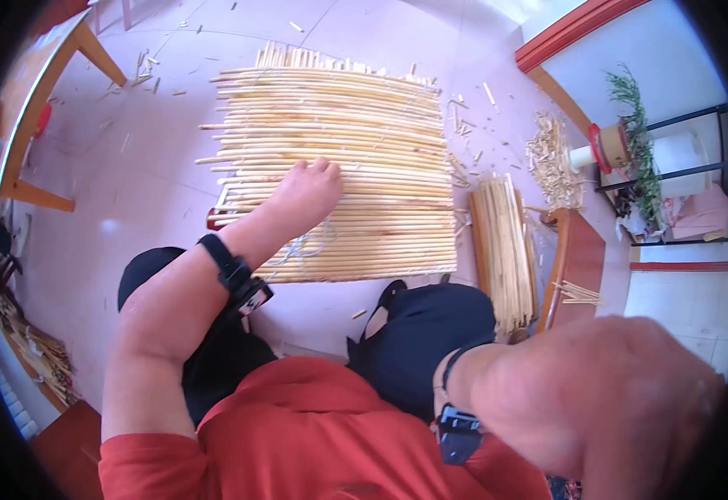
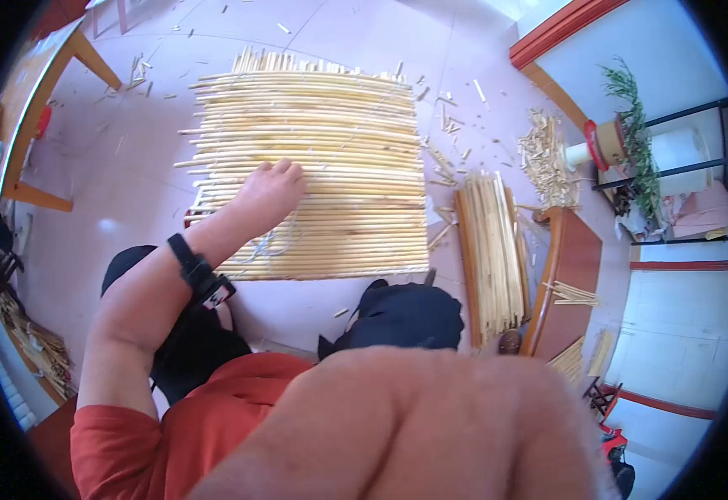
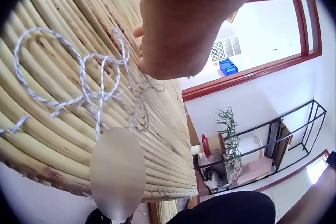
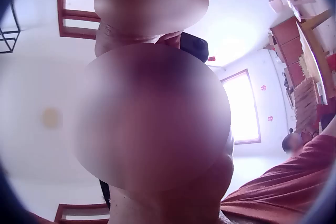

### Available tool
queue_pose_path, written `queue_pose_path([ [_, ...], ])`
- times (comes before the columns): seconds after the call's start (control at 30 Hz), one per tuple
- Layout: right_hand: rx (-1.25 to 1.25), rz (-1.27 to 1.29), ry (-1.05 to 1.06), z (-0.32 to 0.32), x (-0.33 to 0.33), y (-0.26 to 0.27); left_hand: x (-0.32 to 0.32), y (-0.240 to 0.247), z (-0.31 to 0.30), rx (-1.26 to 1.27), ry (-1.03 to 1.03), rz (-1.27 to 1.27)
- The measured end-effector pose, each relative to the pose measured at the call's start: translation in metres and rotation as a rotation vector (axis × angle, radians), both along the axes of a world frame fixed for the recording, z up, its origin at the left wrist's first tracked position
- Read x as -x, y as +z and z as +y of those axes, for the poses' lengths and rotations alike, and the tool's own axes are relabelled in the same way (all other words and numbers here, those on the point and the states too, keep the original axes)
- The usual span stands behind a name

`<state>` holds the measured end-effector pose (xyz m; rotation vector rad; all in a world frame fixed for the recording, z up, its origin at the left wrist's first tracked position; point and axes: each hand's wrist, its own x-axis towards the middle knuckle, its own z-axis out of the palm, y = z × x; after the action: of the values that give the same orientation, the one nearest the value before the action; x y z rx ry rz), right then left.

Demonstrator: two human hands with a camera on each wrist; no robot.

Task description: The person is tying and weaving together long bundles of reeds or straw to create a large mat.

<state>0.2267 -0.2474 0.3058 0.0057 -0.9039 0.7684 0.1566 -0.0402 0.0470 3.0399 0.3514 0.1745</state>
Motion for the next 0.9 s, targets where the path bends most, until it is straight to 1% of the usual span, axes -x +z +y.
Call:
queue_pose_path([
  [0.07,-0.289,0.4,0.218,-0.009,-0.003,-0.009,-0.001,0.004,0.0,-0.05,0.034,0.026],
  [0.1,-0.309,0.365,0.223,-0.009,0.0,-0.007,-0.002,0.009,0.016,-0.064,0.04,0.006],
  [0.13,-0.255,0.337,0.19,-0.007,-0.004,0.001,0.006,0.016,0.016,-0.094,0.045,0.057],
  [0.17,-0.257,0.297,0.17,-0.005,-0.003,0.005,-0.001,0.026,0.034,-0.183,0.039,0.065],
  [0.2,-0.215,0.251,0.162,-0.004,-0.003,0.004,0.002,0.021,0.022,-0.103,0.04,0.058],
  [0.23,-0.177,0.206,0.142,-0.001,-0.001,0.004,0.002,0.023,0.023,-0.094,0.049,0.054],
  [0.3,-0.132,0.149,0.118,0.001,-0.001,0.007,0.005,0.034,0.03,0.073,0.068,-0.015],
  [0.33,-0.117,0.117,0.104,-0.004,-0.001,-0.003,0.005,0.017,0.026,0.068,0.063,-0.029],
  [0.37,-0.109,0.095,0.093,-0.004,0.002,-0.002,0.007,0.014,0.023,0.059,0.072,-0.029],
  [0.43,-0.123,0.067,0.085,-0.002,0.005,0.004,0.007,0.014,0.031,0.033,0.064,0.013],
  [0.47,-0.123,0.059,0.069,0.0,0.002,0.007,0.008,0.012,0.033,-0.022,0.043,-0.031],
  [0.5,-0.096,0.043,0.059,0.002,0.0,0.012,0.013,0.016,0.023,0.007,0.041,-0.009],
  [0.53,-0.086,0.022,0.048,0.003,0.001,0.014,0.013,0.022,0.022,0.041,0.066,-0.045],
  [0.57,-0.08,-0.003,0.031,0.004,0.001,0.018,0.01,0.027,0.03,0.063,0.087,-0.079],
  [0.63,-0.064,-0.039,0.007,0.005,0.004,0.024,0.014,0.026,0.028,0.074,0.085,-0.026],
  [0.7,-0.067,-0.068,-0.013,0.004,0.002,0.029,0.013,0.023,0.033,0.036,0.05,-0.085],
  [0.73,-0.072,-0.096,-0.02,0.003,0.002,0.03,0.009,0.024,0.028,0.003,0.115,0.039],
  [0.77,-0.083,-0.108,-0.031,0.002,0.002,0.031,0.009,0.026,0.034,-0.012,0.113,0.034],
  [0.8,-0.074,-0.112,-0.03,0.003,0.002,0.034,0.012,0.024,0.03,-0.099,0.064,0.028],
  [0.83,-0.066,-0.119,-0.045,0.001,0.0,0.036,0.012,0.02,0.022,-0.186,0.009,0.018],
  [0.87,-0.05,-0.138,-0.051,-0.001,-0.002,0.038,0.014,0.014,0.016,-0.238,0.021,-0.054],
  [0.9,-0.038,-0.147,-0.056,-0.002,-0.003,0.036,0.012,0.011,0.012,-0.225,0.027,-0.075],
])
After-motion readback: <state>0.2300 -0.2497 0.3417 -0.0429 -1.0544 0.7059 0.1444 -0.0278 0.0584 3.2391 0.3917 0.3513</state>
